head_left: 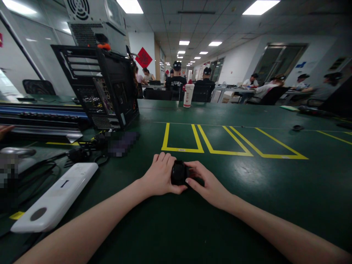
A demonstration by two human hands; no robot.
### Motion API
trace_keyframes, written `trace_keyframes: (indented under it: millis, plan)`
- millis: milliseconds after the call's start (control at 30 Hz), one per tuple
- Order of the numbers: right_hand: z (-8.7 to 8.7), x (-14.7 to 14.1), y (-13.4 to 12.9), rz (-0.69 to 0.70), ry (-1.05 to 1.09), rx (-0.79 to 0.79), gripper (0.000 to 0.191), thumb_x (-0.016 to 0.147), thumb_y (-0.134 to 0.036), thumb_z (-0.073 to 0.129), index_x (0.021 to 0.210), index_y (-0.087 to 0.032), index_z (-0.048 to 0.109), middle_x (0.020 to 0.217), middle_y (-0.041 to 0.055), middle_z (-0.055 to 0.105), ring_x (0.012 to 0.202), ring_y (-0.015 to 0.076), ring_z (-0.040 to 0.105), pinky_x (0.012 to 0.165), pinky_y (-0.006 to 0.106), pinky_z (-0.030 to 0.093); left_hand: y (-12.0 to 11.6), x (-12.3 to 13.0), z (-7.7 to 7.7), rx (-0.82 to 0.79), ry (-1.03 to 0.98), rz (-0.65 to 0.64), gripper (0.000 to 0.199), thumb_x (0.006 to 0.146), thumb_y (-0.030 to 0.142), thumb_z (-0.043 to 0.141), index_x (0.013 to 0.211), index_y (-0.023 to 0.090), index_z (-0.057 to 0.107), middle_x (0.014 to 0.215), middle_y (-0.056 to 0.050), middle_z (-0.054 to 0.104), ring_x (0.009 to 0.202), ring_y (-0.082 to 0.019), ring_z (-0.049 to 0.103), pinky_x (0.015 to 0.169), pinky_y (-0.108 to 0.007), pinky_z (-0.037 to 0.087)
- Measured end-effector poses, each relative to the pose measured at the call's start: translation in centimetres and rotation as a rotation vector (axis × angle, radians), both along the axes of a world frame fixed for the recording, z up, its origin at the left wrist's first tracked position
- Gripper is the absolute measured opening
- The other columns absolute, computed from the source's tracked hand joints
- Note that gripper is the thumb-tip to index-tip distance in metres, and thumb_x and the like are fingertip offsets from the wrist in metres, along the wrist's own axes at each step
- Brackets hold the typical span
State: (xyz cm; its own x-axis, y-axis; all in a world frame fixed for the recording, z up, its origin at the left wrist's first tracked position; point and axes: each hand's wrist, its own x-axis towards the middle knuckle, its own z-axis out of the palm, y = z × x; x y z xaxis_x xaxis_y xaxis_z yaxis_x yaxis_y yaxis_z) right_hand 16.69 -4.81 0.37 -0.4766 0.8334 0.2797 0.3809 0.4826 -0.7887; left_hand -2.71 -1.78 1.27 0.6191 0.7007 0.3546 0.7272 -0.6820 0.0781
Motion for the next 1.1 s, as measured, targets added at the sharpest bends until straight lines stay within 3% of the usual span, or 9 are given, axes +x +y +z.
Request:
trace_keyframes:
  millis: [300, 500, 667, 833, 1100]
  plan:
    - [-0.03, 0.08, -0.02, -0.004, 0.023, 0.027, 0.027, 0.082, -0.021, 0.05, 0.109, -0.024, 0.045, 0.111, 0.0051, 0.049, 0.103, 0.0189, 0.052, 0.09, 0.042, 0.047, -0.03, 0.14, 0.1, -0.006, 0.006, -0.003, 0.068, 0.062, 0.067, 0.049, 0.102, 0.011, 0.048, 0.09, -0.009, 0.048, 0.083, -0.025, 0.042, 0.074, -0.039, 0.034]
    - [-0.14, 0.0, 0.09, -0.029, -0.004, 0.002, 0.039, 0.083, -0.021, 0.049, 0.119, -0.024, 0.037, 0.114, 0.007, 0.05, 0.103, 0.0193, 0.053, 0.09, 0.042, 0.047, 0.05, 0.15, -0.1, 0.008, 0.002, 0.007, 0.068, 0.061, 0.067, 0.05, 0.101, 0.012, 0.047, 0.089, -0.009, 0.048, 0.083, -0.026, 0.042, 0.074, -0.039, 0.034]
    - [0.19, 0.13, -0.15, 0.042, 0.013, 0.032, 0.037, 0.079, -0.019, 0.054, 0.113, -0.023, 0.041, 0.114, 0.0061, 0.049, 0.106, 0.0195, 0.051, 0.093, 0.042, 0.045, 0.12, 0.09, -0.3, -0.002, -0.011, -0.005, 0.069, 0.062, 0.068, 0.048, 0.102, 0.012, 0.047, 0.09, -0.01, 0.048, 0.082, -0.025, 0.043, 0.073, -0.039, 0.034]
    - [0.29, 0.14, -0.06, 0.006, 0.02, 0.039, 0.028, 0.083, -0.02, 0.049, 0.11, -0.023, 0.045, 0.112, 0.0053, 0.05, 0.103, 0.018, 0.052, 0.09, 0.04, 0.047, 0.22, 0.15, -0.4, 0.002, -0.008, 0.004, 0.069, 0.06, 0.067, 0.051, 0.102, 0.012, 0.047, 0.091, -0.01, 0.048, 0.083, -0.026, 0.043, 0.073, -0.04, 0.035]
    - [-0.3, 0.07, 0.08, -0.014, 0.027, 0.046, 0.037, 0.08, -0.018, 0.052, 0.114, -0.023, 0.04, 0.11, 0.0059, 0.049, 0.102, 0.019, 0.052, 0.09, 0.042, 0.046, 0.18, 0.07, -0.32, -0.014, -0.011, -0.013, 0.067, 0.063, 0.066, 0.049, 0.102, 0.011, 0.047, 0.092, -0.01, 0.048, 0.083, -0.025, 0.043, 0.073, -0.038, 0.034]
